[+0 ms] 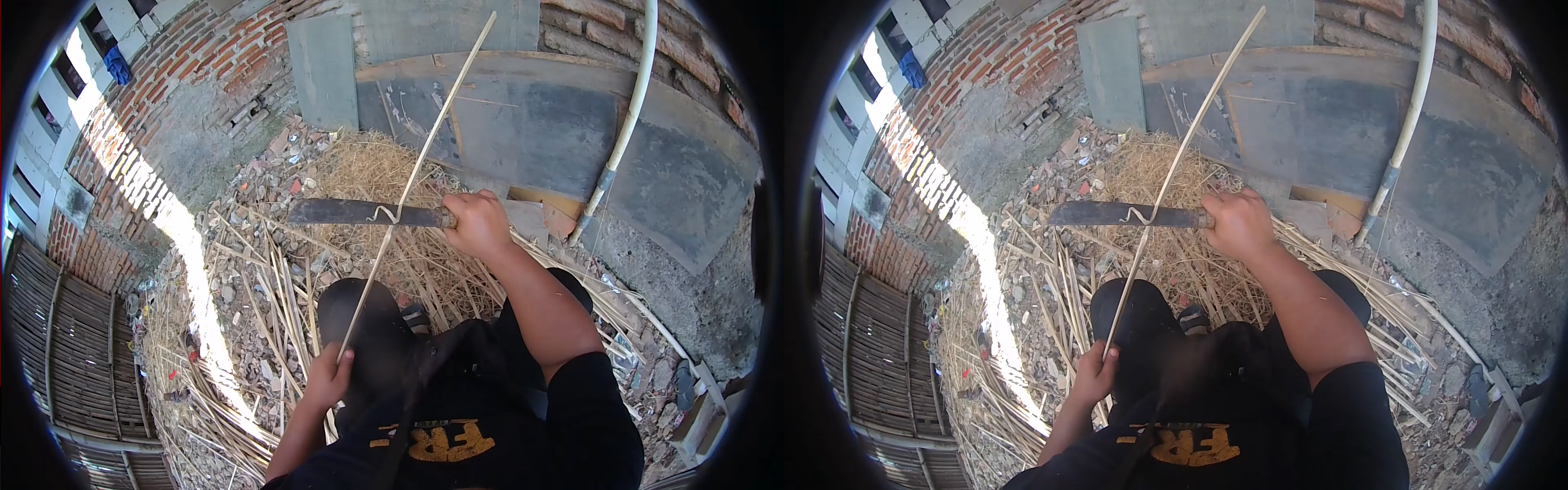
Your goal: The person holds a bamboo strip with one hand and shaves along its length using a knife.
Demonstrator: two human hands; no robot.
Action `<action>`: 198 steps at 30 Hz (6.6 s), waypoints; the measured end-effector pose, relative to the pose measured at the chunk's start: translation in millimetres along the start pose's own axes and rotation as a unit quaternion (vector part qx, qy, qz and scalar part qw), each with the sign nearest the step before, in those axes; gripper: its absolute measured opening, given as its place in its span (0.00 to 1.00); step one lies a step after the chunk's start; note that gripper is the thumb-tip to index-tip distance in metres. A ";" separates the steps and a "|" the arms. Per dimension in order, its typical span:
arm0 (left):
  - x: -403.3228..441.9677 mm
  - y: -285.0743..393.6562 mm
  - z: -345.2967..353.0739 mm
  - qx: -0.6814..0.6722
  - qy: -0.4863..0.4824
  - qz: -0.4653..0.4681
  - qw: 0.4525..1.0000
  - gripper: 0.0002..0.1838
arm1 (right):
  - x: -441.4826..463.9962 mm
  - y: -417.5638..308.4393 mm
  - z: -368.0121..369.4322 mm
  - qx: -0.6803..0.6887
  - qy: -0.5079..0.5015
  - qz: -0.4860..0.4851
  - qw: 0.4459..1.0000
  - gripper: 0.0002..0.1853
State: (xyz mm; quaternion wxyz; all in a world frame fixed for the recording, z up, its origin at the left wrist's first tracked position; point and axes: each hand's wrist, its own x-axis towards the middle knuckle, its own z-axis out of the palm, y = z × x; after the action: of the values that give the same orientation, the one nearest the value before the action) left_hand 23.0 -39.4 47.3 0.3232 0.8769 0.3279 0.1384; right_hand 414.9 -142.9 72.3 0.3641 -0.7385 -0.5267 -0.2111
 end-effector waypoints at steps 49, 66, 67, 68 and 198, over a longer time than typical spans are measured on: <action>-12.1 -18.6 0.4 -0.059 -0.058 -0.018 0.996 0.26 | -3.5 -23.4 7.3 0.019 -0.226 -0.041 0.973 0.13; -10.7 -23.4 6.9 -0.079 -0.074 -0.009 0.994 0.26 | -2.3 5.0 2.1 0.004 -0.115 0.056 0.992 0.13; -12.6 -26.2 8.7 -0.079 -0.073 -0.012 0.994 0.25 | -1.7 5.7 0.8 0.023 -0.130 0.065 0.989 0.13; -14.1 -30.3 10.5 -0.087 -0.072 -0.014 0.994 0.25 | -0.5 5.4 -0.1 0.042 -0.145 0.072 0.986 0.13; -20.4 -27.5 -3.3 -0.033 -0.059 -0.020 0.998 0.23 | 6.4 29.3 -16.0 0.014 -0.086 0.132 0.987 0.18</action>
State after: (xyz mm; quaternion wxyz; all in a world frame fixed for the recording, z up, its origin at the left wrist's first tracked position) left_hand -7.0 -35.6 31.1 0.3737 0.8654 0.3214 0.0908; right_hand 445.6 -156.4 77.8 0.3525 -0.8116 -0.4572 -0.0897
